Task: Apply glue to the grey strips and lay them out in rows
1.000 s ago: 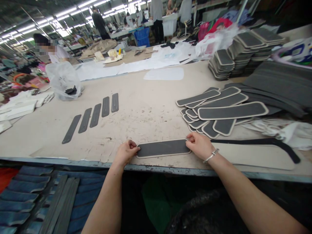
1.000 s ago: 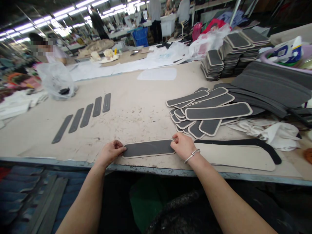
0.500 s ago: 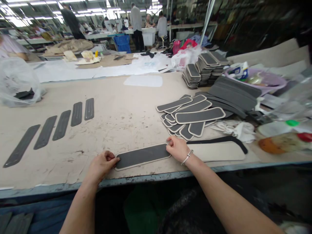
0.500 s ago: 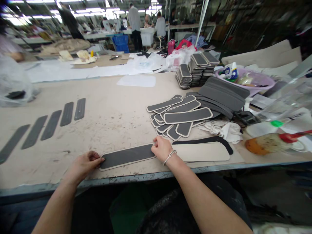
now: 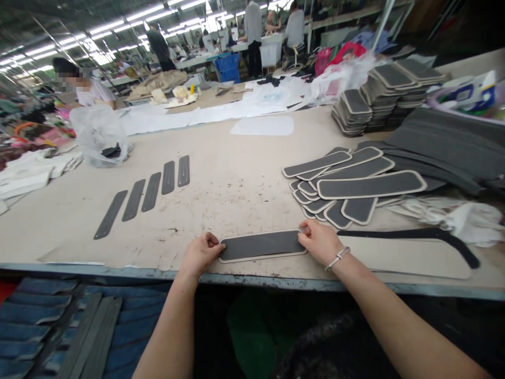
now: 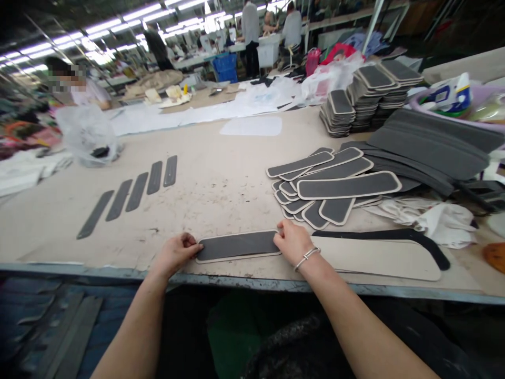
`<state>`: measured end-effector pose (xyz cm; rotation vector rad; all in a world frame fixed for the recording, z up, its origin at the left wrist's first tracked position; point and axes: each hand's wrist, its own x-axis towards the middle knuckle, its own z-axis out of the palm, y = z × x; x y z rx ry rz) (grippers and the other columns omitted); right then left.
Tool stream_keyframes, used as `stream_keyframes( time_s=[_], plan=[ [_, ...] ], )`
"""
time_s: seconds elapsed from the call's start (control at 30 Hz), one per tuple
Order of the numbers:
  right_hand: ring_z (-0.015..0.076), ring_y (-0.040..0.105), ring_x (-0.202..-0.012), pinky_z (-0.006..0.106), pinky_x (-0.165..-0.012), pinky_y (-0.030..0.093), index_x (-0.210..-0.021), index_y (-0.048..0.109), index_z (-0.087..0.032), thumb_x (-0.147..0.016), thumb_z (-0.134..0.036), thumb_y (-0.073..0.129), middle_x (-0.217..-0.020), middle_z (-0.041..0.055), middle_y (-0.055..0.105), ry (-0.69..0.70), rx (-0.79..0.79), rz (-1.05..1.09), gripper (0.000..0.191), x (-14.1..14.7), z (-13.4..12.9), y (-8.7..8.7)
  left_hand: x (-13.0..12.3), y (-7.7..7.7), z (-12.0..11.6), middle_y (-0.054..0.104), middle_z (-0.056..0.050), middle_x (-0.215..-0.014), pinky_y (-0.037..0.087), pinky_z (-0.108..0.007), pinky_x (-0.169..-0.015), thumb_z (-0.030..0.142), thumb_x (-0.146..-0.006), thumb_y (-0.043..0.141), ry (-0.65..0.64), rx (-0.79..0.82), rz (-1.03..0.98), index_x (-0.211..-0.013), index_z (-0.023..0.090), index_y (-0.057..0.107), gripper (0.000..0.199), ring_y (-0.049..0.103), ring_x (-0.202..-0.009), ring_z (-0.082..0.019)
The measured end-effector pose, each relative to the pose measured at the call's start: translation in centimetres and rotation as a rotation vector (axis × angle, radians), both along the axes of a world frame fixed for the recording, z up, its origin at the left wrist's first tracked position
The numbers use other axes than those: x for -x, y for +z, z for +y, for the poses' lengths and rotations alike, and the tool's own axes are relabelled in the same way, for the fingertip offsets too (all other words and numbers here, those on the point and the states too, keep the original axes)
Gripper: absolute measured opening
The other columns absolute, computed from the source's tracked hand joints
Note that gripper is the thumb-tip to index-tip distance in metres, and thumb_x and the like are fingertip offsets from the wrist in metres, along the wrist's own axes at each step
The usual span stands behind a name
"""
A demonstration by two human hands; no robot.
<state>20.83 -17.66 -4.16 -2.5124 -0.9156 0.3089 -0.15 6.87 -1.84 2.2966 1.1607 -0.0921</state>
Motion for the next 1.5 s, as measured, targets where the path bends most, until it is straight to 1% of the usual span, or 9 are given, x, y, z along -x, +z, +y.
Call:
stream_keyframes(
  time_s=[0.57, 0.83, 0.93, 1.0, 1.07, 1.17, 1.23, 1.33, 1.5],
  plan=[
    [0.0172, 0.061, -0.069, 0.026, -0.061, 0.037, -0.098, 0.051, -0.018, -0.079, -0.020, 0.053, -0.072, -0.0006, 0.065, 0.039, 0.038, -0.081, 0.019, 0.5, -0.1, 0.1, 0.4, -0.7, 0.4, 0.054, 0.003, -0.057, 0.032, -0.023, -0.052, 0.039, -0.065, 0.061, -0.012, 0.013, -0.042, -0.072, 0.019, 0.052, 0.023, 0.050, -0.055, -0.012],
    [0.0210, 0.061, -0.075, 0.028, -0.063, 0.041, -0.101, 0.053, -0.017, -0.083, -0.030, 0.055, -0.083, 0.0068, 0.064, -0.009, 0.178, -0.251, 0.023, 0.8, -0.6, 1.5, 0.3, -0.5, 0.8, 0.055, 0.003, -0.056, 0.032, -0.024, -0.052, 0.047, -0.066, 0.057, -0.072, 0.014, 0.022, -0.075, 0.020, 0.051, 0.029, 0.051, -0.054, -0.014],
    [0.0228, 0.060, -0.079, 0.030, -0.068, 0.043, -0.101, 0.054, -0.015, -0.083, -0.029, 0.055, -0.085, 0.0088, 0.063, -0.034, 0.160, -0.264, 0.022, 0.5, -1.0, 2.4, 0.3, -0.5, 0.8, 0.056, 0.002, -0.058, 0.033, -0.024, -0.053, 0.047, -0.066, 0.056, -0.080, -0.014, 0.039, -0.075, 0.020, 0.051, 0.029, 0.052, -0.056, -0.014],
    [0.0220, 0.059, -0.087, 0.031, -0.076, 0.044, -0.104, 0.055, -0.015, -0.088, -0.024, 0.047, -0.094, 0.0098, 0.063, 0.014, 0.047, -0.276, 0.021, 1.4, -0.6, 2.7, 0.2, -0.7, 0.9, 0.056, 0.002, -0.060, 0.033, -0.024, -0.053, 0.046, -0.067, 0.056, -0.091, -0.028, 0.047, -0.075, 0.020, 0.051, 0.027, 0.052, -0.057, -0.014],
    [0.0214, 0.052, -0.106, 0.031, -0.091, 0.040, -0.118, 0.051, -0.012, -0.091, -0.025, 0.041, -0.113, 0.0122, 0.058, 0.165, -0.111, -0.294, 0.031, 3.4, 0.3, 2.5, 0.2, -0.8, 0.9, 0.056, 0.001, -0.060, 0.033, -0.024, -0.054, 0.045, -0.068, 0.055, -0.101, -0.040, 0.057, -0.075, 0.020, 0.051, 0.026, 0.052, -0.058, -0.015],
    [0.0236, 0.026, -0.131, 0.036, -0.108, 0.023, -0.137, 0.032, -0.007, -0.090, -0.042, 0.045, -0.140, 0.0145, 0.036, 0.480, -0.228, -0.284, 0.060, 7.6, 2.2, 1.7, 0.2, -0.9, 0.9, 0.057, 0.001, -0.061, 0.033, -0.025, -0.054, 0.045, -0.068, 0.054, -0.117, -0.044, 0.047, -0.075, 0.020, 0.051, 0.026, 0.052, -0.059, -0.015],
    [0.0248, 0.015, -0.135, 0.041, -0.111, 0.015, -0.140, 0.028, -0.009, -0.087, -0.055, 0.044, -0.146, 0.0128, 0.025, 0.593, -0.210, -0.249, 0.072, 9.8, 3.3, 1.2, 0.2, -0.9, 0.9, 0.057, 0.001, -0.063, 0.034, -0.025, -0.055, 0.046, -0.069, 0.053, -0.123, -0.045, 0.039, -0.076, 0.020, 0.051, 0.027, 0.053, -0.060, -0.015],
    [0.0242, 0.012, -0.136, 0.043, -0.111, 0.010, -0.140, 0.028, -0.009, -0.086, -0.065, 0.035, -0.147, 0.0122, 0.022, 0.618, -0.132, -0.209, 0.079, 10.8, 3.8, 0.7, 0.2, -0.8, 0.9, 0.058, 0.001, -0.065, 0.035, -0.025, -0.056, 0.046, -0.069, 0.053, -0.135, -0.042, 0.039, -0.077, 0.020, 0.052, 0.027, 0.054, -0.061, -0.016],
    [0.0231, 0.008, -0.137, 0.042, -0.111, 0.008, -0.142, 0.025, -0.007, -0.085, -0.067, 0.033, -0.149, 0.0125, 0.014, 0.476, 0.033, -0.198, 0.083, 7.7, 1.3, 0.2, 0.0, -0.8, 1.0, 0.059, 0.001, -0.065, 0.036, -0.025, -0.056, 0.044, -0.070, 0.053, -0.130, -0.016, 0.080, -0.079, 0.020, 0.052, 0.026, 0.054, -0.062, -0.016]
  ],
)
